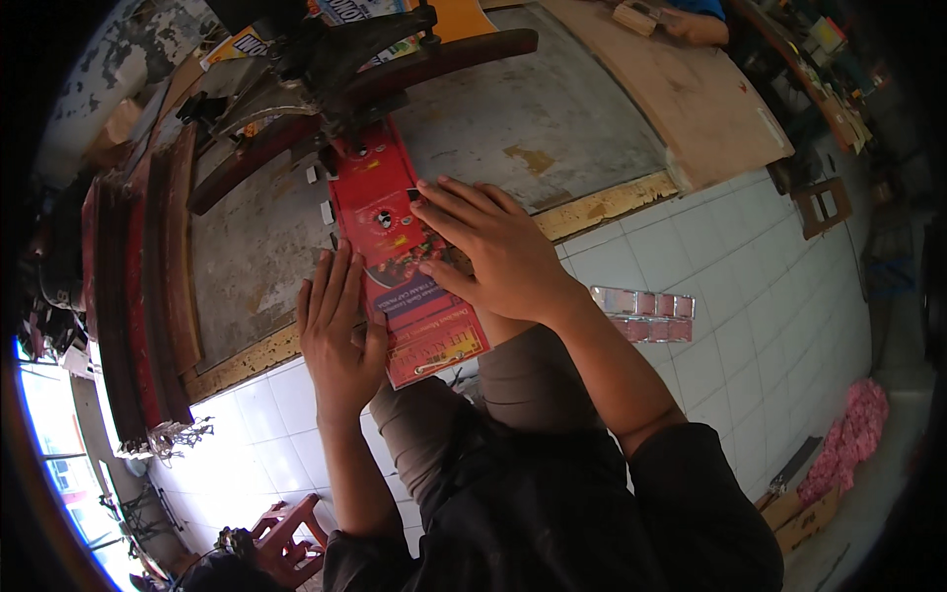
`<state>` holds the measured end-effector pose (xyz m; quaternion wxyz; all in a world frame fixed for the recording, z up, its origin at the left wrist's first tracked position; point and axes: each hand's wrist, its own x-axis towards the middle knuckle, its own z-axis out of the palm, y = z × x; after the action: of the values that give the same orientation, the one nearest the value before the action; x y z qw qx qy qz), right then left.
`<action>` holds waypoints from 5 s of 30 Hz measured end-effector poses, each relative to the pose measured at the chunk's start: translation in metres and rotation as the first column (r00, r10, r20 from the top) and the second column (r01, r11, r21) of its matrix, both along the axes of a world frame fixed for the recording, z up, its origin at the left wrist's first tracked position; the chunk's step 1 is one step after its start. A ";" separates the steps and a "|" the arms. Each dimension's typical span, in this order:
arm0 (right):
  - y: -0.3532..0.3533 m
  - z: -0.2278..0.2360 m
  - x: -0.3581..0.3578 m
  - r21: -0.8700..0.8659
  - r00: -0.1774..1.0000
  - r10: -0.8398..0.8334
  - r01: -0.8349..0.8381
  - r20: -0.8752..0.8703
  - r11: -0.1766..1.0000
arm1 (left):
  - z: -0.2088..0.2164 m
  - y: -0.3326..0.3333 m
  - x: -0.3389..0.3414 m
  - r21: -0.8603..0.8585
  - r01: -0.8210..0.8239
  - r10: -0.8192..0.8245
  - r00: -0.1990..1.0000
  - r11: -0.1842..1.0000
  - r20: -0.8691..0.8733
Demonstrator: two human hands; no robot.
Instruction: The person places long red packaging strips onto a jig, aligns them, and uses a wooden block to press white stickers onto the packaging material.
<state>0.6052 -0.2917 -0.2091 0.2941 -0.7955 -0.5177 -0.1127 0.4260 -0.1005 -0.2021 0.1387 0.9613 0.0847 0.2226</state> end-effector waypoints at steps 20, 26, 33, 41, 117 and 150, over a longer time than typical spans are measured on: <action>-0.001 -0.002 0.002 0.009 1.000 0.012 -0.012 0.023 1.000 | -0.001 0.001 -0.001 -0.020 0.022 -0.022 1.000 1.000 0.006; 0.001 -0.002 0.002 0.010 1.000 0.020 -0.020 0.010 1.000 | 0.001 0.001 -0.001 -0.012 0.018 -0.018 1.000 1.000 0.007; -0.001 0.008 0.000 -0.046 0.998 0.027 -0.030 -0.053 0.999 | 0.003 -0.001 -0.002 -0.044 0.009 -0.008 1.000 0.999 0.023; 0.001 0.013 -0.001 -0.052 0.999 0.029 -0.031 -0.041 0.998 | -0.001 0.003 -0.004 -0.060 0.016 -0.013 0.998 0.998 0.059; -0.120 -0.013 0.452 0.126 0.530 -0.834 0.826 0.157 0.549 | -0.118 0.009 -0.003 0.398 -0.374 0.103 0.824 0.837 0.557; -0.103 -0.006 0.421 -0.034 0.530 -0.832 0.846 0.164 0.532 | -0.095 -0.006 -0.008 0.273 -0.346 0.183 0.857 0.898 0.482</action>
<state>1.0258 -0.3950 -0.2151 0.1260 -0.9520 -0.0944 -0.2624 0.4175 -0.1066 -0.2970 -0.0515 0.8724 0.1431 0.4645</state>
